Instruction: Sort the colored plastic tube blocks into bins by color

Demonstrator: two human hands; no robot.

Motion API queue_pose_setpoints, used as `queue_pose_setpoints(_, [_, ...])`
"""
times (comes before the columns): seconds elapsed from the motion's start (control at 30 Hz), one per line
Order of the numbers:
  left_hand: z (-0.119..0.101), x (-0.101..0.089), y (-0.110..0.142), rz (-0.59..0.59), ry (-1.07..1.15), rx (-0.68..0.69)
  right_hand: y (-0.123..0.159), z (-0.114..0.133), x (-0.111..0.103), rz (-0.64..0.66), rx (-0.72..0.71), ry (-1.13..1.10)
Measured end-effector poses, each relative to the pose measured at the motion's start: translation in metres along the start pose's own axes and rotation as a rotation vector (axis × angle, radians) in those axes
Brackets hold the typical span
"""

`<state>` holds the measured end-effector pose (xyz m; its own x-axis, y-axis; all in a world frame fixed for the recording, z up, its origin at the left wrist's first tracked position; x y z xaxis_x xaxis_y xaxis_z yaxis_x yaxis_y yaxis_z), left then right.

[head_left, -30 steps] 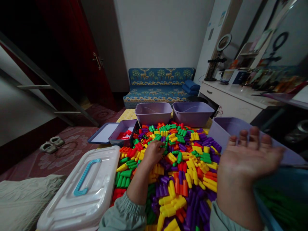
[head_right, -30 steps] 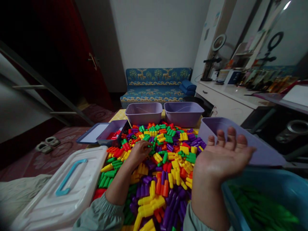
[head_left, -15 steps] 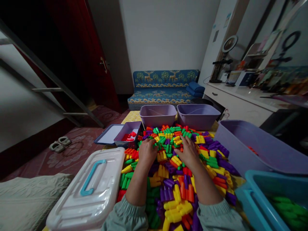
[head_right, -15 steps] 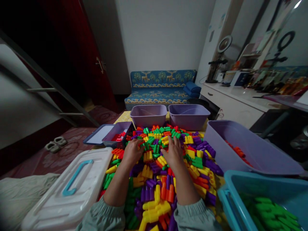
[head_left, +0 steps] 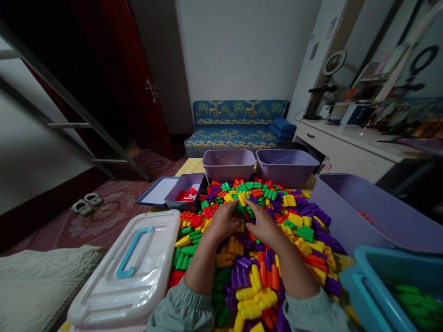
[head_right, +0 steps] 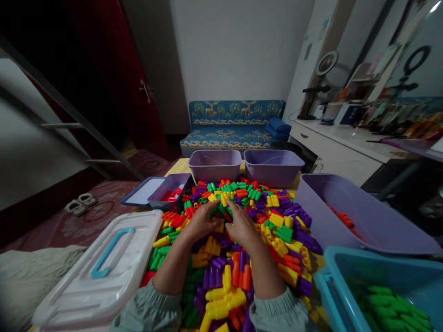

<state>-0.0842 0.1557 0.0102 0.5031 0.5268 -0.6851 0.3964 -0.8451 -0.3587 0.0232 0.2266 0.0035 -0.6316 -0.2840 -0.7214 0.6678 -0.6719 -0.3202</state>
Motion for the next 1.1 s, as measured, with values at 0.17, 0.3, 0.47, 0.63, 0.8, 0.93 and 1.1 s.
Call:
queue_pose_setpoints(0.17, [-0.004,-0.004,-0.002,-0.06,0.105,-0.049,-0.002,0.003,-0.008,-0.063,0.011,-0.087])
queue_pose_setpoints(0.3, [-0.009,-0.01,-0.003,-0.099,0.145,-0.046,-0.003,0.011,-0.019,-0.172,-0.024,-0.203])
queue_pose_setpoints(0.47, [-0.024,-0.017,-0.003,-0.086,0.195,0.019,-0.003,0.019,-0.028,-0.271,-0.081,-0.268])
queue_pose_setpoints(0.63, [-0.032,-0.023,-0.001,-0.051,0.247,0.041,-0.003,0.006,-0.04,-0.401,0.02,-0.28])
queue_pose_setpoints(0.8, [-0.015,-0.032,0.003,0.077,0.054,-0.019,-0.002,-0.016,-0.059,-0.363,0.18,-0.258])
queue_pose_setpoints(0.93, [-0.005,-0.036,0.008,0.21,-0.076,-0.06,0.004,-0.01,-0.061,-0.083,0.151,-0.079])
queue_pose_setpoints(1.1, [-0.013,-0.027,0.014,0.281,-0.152,-0.023,0.015,0.002,-0.045,0.135,0.11,0.186])
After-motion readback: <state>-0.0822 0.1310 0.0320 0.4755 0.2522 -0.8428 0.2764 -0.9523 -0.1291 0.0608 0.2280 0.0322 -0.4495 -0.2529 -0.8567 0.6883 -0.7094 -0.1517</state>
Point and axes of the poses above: each hand's wrist, its own y-axis away from the middle knuckle, its own x-axis out of the palm, z = x × y, the point moved 8 cm from there along -y, towards the middle knuckle, and after that the axes turned 9 degrees about -z, right-handed, at the moved point
